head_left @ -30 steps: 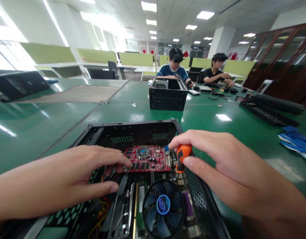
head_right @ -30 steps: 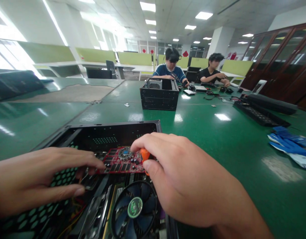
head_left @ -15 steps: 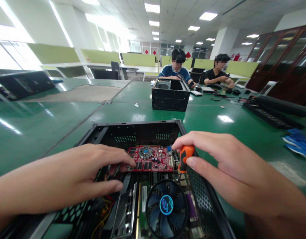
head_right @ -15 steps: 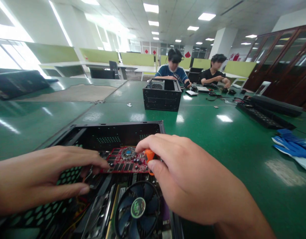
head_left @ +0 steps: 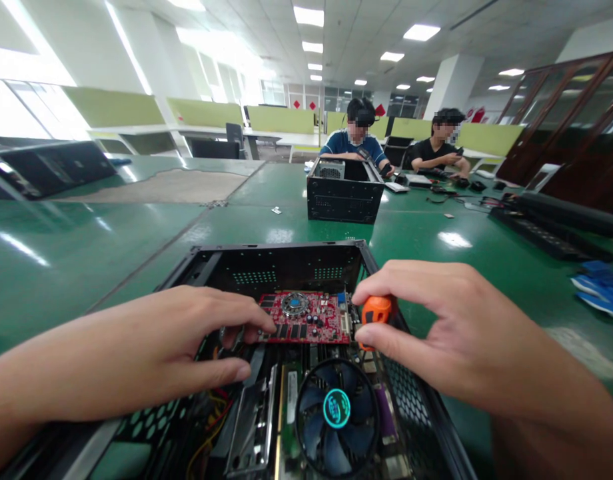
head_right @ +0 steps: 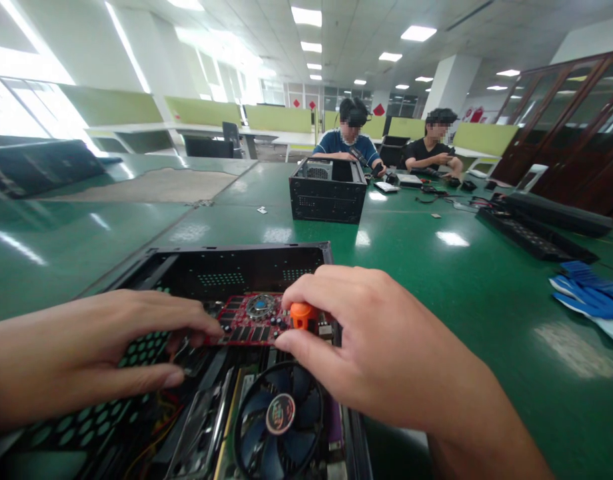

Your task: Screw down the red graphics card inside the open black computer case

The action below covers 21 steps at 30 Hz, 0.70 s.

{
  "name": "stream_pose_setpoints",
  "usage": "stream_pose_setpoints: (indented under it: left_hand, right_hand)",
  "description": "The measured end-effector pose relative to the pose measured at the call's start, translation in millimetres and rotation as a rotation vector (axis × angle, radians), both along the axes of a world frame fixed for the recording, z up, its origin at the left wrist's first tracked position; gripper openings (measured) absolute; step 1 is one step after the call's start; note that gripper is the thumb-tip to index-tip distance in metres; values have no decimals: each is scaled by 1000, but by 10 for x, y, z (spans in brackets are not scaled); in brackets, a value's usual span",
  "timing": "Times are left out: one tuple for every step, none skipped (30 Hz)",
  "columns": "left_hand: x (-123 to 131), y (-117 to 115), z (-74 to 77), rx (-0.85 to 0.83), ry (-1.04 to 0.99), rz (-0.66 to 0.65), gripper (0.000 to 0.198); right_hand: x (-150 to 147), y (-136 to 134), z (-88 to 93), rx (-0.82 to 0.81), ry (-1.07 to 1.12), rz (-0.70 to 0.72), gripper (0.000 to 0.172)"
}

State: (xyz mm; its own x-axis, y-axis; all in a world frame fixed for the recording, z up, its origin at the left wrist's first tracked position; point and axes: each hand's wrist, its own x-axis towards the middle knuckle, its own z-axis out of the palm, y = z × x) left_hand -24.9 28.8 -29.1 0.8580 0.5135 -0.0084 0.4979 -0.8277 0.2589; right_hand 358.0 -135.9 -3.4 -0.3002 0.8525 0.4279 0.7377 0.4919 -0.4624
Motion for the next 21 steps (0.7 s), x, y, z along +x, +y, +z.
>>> stream_pose_setpoints:
  left_hand:
    - [2,-3,3,-3,1,2,47]
    - [7,-7,6,-4,0,1,47]
    - [15,-12,11,-5,-2,-3,45]
    - [27,-18,20,-6,-8,-10,44]
    - [42,-26,31,-8,-12,-15,41]
    - [59,-34,45,-22,-9,-18,40]
    - [75,-41,59,-31,-21,-17,39]
    - [89,-48,72,-41,-24,-15,39]
    - [101,-54,83,-47,-28,-10,39]
    - [110,-58,91,-49,-28,-2,39]
    - [115,-61,97,-49,-23,3,39]
    - [117,-63,100,-46,-20,3,40]
    - [117,-64,101,-41,-18,0,41]
    - [115,-66,100,-34,-19,-5,42]
    - [113,-67,98,-27,-21,-14,42]
    - [112,-68,97,-20,-22,-21,43]
    - [111,-70,95,-16,-19,-22,43]
    - [111,-71,95,-14,-14,-21,43]
    - [112,-73,95,-15,-9,-18,43]
    - [114,-75,96,-18,-5,-13,43]
    - [116,-77,99,-23,1,-8,43]
  right_hand:
    - [-6,7,2,-1,-3,6,24]
    - [-14,12,7,-2,-8,14,21]
    - [-22,14,16,-1,-16,26,21]
    - [-27,9,27,-2,-30,43,26]
    - [-27,-6,38,0,-43,65,31]
    - [-19,-34,44,6,-49,81,36]
    - [0,-78,44,19,-46,87,38]
    - [29,-136,34,35,-31,79,37]
    - [67,-206,16,48,-9,56,35]
    - [109,-283,-11,71,18,29,33]
    - [153,-359,-42,64,39,0,32]
    - [191,-426,-72,54,54,-29,35]
    - [219,-478,-98,61,56,-4,39]
    - [234,-509,-114,-16,75,-33,37]
    - [233,-519,-120,-30,96,33,29]
    - [219,-511,-115,-57,84,134,23]
    - [194,-490,-102,-17,73,226,24]
    - [163,-464,-83,25,81,236,32]
    - [130,-437,-63,16,54,247,36]
    - [98,-415,-45,17,44,240,37]
    - [70,-400,-31,1,37,224,35]
